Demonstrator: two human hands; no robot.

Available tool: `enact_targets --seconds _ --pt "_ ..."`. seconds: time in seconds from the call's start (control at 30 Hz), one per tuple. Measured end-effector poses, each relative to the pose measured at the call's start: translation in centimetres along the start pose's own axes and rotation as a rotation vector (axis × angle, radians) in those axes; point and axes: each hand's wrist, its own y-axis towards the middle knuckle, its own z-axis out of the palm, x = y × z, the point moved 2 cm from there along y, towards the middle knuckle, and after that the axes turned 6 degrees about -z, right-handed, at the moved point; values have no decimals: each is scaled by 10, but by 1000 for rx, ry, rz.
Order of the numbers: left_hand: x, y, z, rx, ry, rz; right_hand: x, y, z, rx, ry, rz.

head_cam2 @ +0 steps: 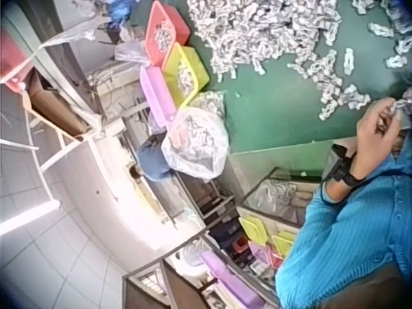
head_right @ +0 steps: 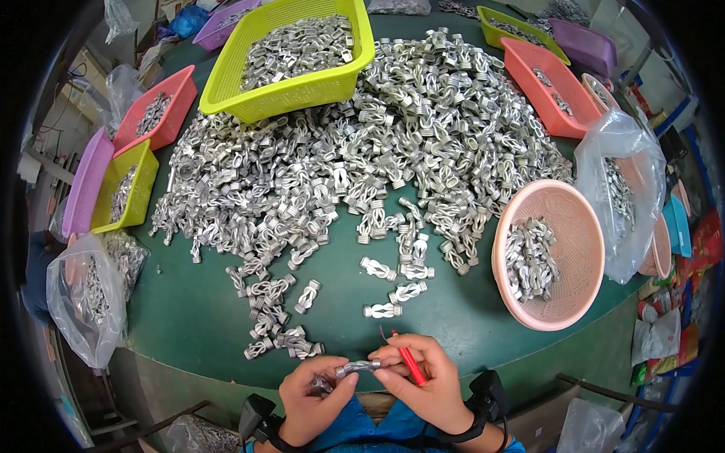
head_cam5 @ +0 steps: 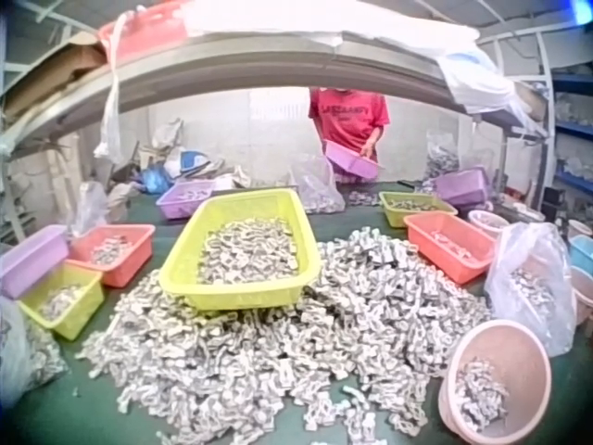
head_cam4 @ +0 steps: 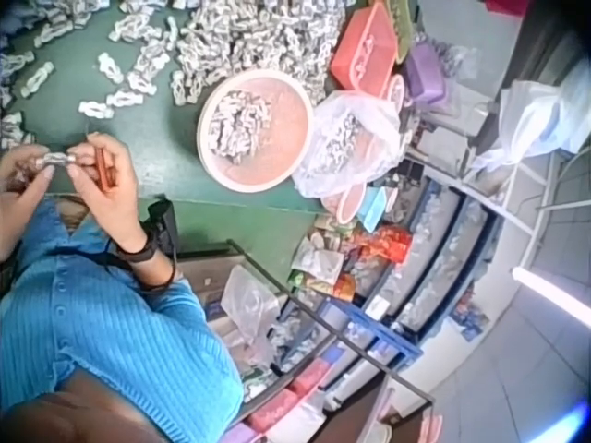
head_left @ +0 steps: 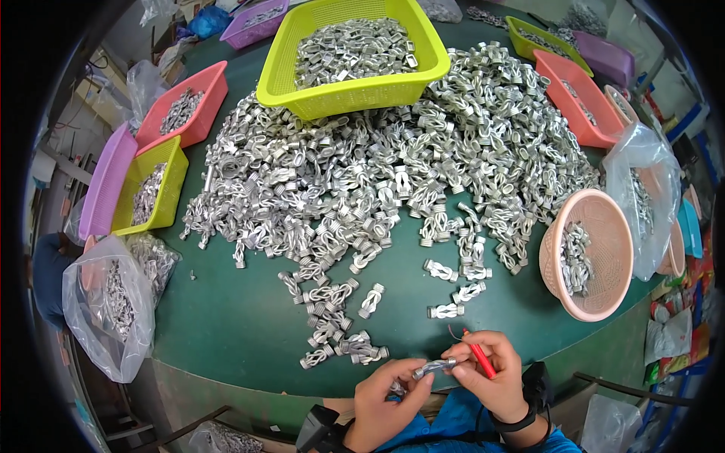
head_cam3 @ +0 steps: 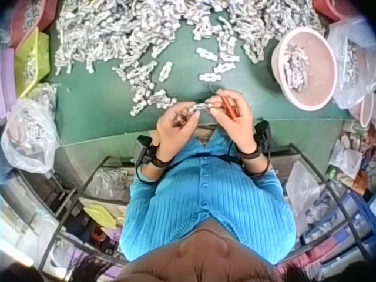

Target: Sort and count metal clips from a large pile into separate bins and plastic bags.

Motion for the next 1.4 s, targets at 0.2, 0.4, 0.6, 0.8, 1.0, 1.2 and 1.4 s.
enact_targets --seconds 0.2,0.4,0.6,0.8,1.0,1.2,1.4 --pt "-15 0 3 -26 221 223 -5 3 3 44 4 56" --pt "-17 -1 4 47 276 226 -9 2 4 81 65 140" --pt "-4 -4 -5 34 109 177 -3 0 4 27 37 -75" --pt "-1 -1 -9 73 -17 182 2 1 2 121 14 -182" --pt "0 1 -8 135 -110 152 1 -1 -2 91 78 -151" --pt "6 4 -4 169 -145 31 0 -4 -6 20 -12 -187" --pt "2 10 -6 210 14 50 72 -12 -55 -699 -805 -934"
